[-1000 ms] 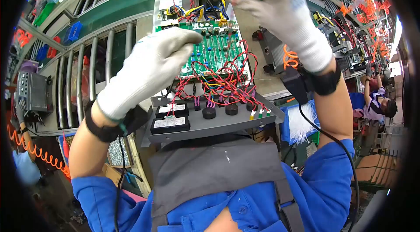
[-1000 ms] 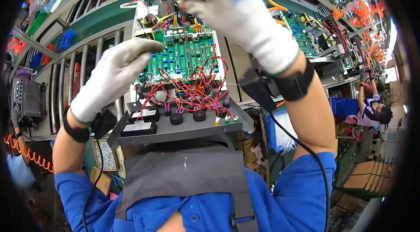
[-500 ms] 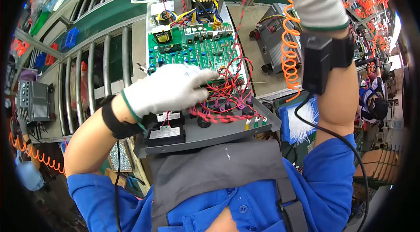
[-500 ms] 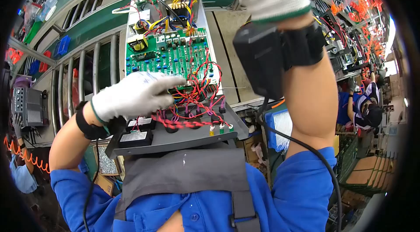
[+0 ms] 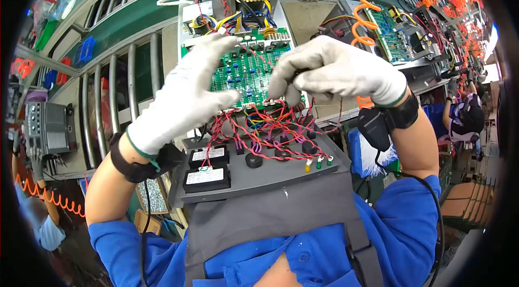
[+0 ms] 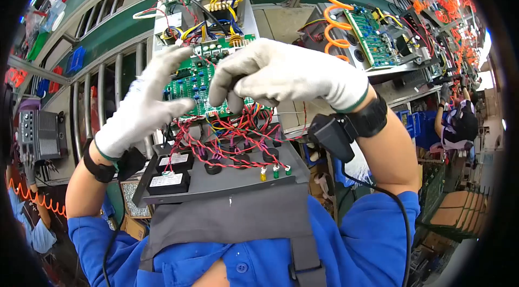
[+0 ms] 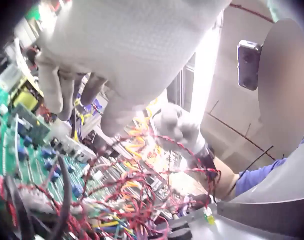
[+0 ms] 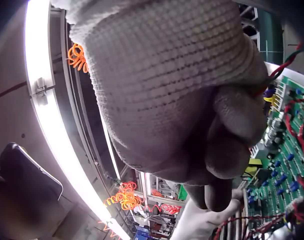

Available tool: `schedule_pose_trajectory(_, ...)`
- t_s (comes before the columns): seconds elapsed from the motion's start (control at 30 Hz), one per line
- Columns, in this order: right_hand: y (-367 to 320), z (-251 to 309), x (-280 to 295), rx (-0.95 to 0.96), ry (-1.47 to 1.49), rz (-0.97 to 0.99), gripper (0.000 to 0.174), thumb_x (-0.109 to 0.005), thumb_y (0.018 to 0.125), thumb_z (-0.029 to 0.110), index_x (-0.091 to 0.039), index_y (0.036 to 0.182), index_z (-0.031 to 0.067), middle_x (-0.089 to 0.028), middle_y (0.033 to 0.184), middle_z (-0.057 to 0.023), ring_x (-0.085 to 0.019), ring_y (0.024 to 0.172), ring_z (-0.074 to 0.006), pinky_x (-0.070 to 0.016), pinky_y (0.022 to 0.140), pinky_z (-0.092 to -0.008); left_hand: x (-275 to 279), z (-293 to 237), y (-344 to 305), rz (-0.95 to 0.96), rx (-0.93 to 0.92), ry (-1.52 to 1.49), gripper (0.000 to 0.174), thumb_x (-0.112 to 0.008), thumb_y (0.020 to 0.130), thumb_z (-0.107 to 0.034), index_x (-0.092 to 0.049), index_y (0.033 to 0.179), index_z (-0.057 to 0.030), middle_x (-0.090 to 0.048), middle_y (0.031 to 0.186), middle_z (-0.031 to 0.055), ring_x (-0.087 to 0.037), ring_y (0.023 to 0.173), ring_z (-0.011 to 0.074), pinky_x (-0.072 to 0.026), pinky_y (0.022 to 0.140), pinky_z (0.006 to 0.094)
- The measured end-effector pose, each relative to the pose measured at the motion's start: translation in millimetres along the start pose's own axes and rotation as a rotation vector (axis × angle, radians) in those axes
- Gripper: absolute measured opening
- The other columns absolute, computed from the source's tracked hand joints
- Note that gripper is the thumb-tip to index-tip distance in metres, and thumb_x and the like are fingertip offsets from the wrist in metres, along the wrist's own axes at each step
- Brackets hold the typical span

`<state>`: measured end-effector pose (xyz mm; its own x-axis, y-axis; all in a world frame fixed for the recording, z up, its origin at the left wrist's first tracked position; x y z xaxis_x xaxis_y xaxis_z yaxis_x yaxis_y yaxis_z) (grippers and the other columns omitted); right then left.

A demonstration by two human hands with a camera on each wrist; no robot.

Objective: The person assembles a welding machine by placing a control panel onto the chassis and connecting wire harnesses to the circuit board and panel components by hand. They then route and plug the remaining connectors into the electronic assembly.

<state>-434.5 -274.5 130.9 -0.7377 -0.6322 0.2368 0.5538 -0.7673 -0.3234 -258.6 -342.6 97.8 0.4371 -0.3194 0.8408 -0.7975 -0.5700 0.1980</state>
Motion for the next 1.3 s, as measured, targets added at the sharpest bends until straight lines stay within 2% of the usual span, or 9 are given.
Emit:
schedule_pose_trajectory(0.1, -6.9, -11.0, -1.3, 0.054, 0.070, 0.000, 0.033, -0.053, 0.089, 0.016, -0.067, 0.115, 0.0004, -0.069, 0.092, -0.0046, -0.050, 0.067, -0.0032, -0.0425, 0.062, -0.0198, -19.8, -11.4, 5.7, 0.107, 0.065, -0.470, 0.058, -0.071, 0.084, -0.009, -0.052, 0.138, -0.0063, -0.059, 0.125, 0.0146, -0.059, 0.113, 0.0234, -0.0496, 0.094, 0.0353)
schedule_pose_trajectory(0.3, -27.5, -2.6, 6.0, 0.183, 0.049, -0.377, 0.035, -0.060, 0.094, 0.021, -0.064, 0.120, -0.0011, -0.069, 0.106, -0.0100, -0.064, 0.093, -0.0139, -0.0486, 0.081, -0.0281, -27.6, -26.7, 19.8, 0.314, 0.191, -0.430, 0.024, -0.064, 0.089, -0.007, -0.068, 0.112, 0.0005, -0.068, 0.092, 0.0126, -0.067, 0.086, 0.0208, -0.0531, 0.080, 0.0329)
schedule_pose_trajectory(0.37, -42.4, -9.2, 10.1, 0.088, -0.690, -0.613, 0.032, -0.063, 0.091, 0.020, -0.065, 0.117, 0.0018, -0.069, 0.105, -0.0176, -0.068, 0.092, -0.0248, -0.0514, 0.079, -0.0344, -34.4, -32.2, 18.9, 0.439, 0.194, -0.417, 0.026, -0.062, 0.091, -0.011, -0.068, 0.114, -0.0002, -0.070, 0.096, 0.0146, -0.068, 0.090, 0.0227, -0.0528, 0.082, 0.0338)
schedule_pose_trajectory(0.47, -54.3, -11.7, -11.6, -0.020, -0.861, -0.430, 0.017, -0.066, 0.087, 0.019, -0.065, 0.094, 0.0037, -0.062, 0.083, -0.0134, -0.065, 0.081, -0.0325, -0.0517, 0.073, -0.0409, -51.6, -37.8, 8.3, 0.644, 0.169, -0.376, 0.026, -0.060, 0.092, -0.012, -0.067, 0.115, -0.0008, -0.070, 0.098, 0.0148, -0.068, 0.091, 0.0233, -0.0524, 0.084, 0.0346)
schedule_pose_trajectory(0.73, -43.2, 3.3, 2.2, -0.011, -1.048, -0.455, 0.015, -0.065, 0.085, 0.022, -0.064, 0.090, 0.0074, -0.063, 0.086, -0.0112, -0.066, 0.085, -0.0311, -0.0520, 0.074, -0.0419, 17.4, 21.8, -5.3, 0.032, 0.289, -0.340, 0.024, -0.055, 0.096, -0.009, -0.065, 0.115, 0.0027, -0.066, 0.089, 0.0044, -0.059, 0.080, 0.0072, -0.0498, 0.072, 0.0249)
schedule_pose_trajectory(0.83, -27.9, 20.2, 6.2, 0.037, -1.208, -0.436, 0.016, -0.065, 0.085, 0.023, -0.066, 0.090, 0.0068, -0.065, 0.085, -0.0126, -0.067, 0.085, -0.0314, -0.0526, 0.077, -0.0420, 17.6, 35.8, -40.2, 0.188, 0.511, -0.285, 0.022, -0.055, 0.094, -0.007, -0.066, 0.109, 0.0037, -0.065, 0.088, 0.0031, -0.057, 0.078, 0.0064, -0.0489, 0.071, 0.0249)
schedule_pose_trajectory(1.0, -14.3, 54.5, 15.1, 0.168, -1.284, -0.517, 0.014, -0.067, 0.081, 0.015, -0.061, 0.085, 0.0034, -0.060, 0.080, -0.0132, -0.062, 0.077, -0.0330, -0.0484, 0.068, -0.0402, 13.3, -12.4, -76.7, 0.408, 0.170, -0.256, 0.017, -0.061, 0.082, -0.007, -0.071, 0.093, -0.0014, -0.067, 0.085, 0.0151, -0.067, 0.081, 0.0281, -0.0524, 0.074, 0.0368)
schedule_pose_trajectory(1.13, -2.1, 63.3, 5.2, 0.124, -1.467, -0.351, 0.015, -0.069, 0.079, 0.016, -0.062, 0.085, 0.0044, -0.061, 0.078, -0.0110, -0.064, 0.078, -0.0322, -0.0493, 0.069, -0.0403, 3.7, -39.6, -66.2, 0.370, -0.143, -0.147, 0.025, -0.062, 0.083, -0.009, -0.068, 0.106, -0.0019, -0.065, 0.098, 0.0152, -0.067, 0.086, 0.0318, -0.0523, 0.075, 0.0426)
schedule_pose_trajectory(1.3, 18.4, 75.3, -15.6, 0.229, -1.648, -0.168, 0.018, -0.069, 0.072, 0.016, -0.065, 0.085, 0.0056, -0.063, 0.075, -0.0116, -0.066, 0.077, -0.0317, -0.0511, 0.071, -0.0408, -37.5, -23.1, -53.2, 0.588, -0.119, -0.054, 0.030, -0.055, 0.088, -0.015, -0.064, 0.113, 0.0002, -0.063, 0.103, 0.0179, -0.067, 0.092, 0.0338, -0.0527, 0.082, 0.0422)
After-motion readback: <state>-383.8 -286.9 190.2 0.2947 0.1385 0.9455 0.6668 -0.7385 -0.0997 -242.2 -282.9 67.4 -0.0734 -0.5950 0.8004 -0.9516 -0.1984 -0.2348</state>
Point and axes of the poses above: each hand's wrist, its own y-axis towards the middle knuckle, its own x-axis out of the back of the hand, z = x × y, the point moved 6 cm from there along y, towards the middle knuckle
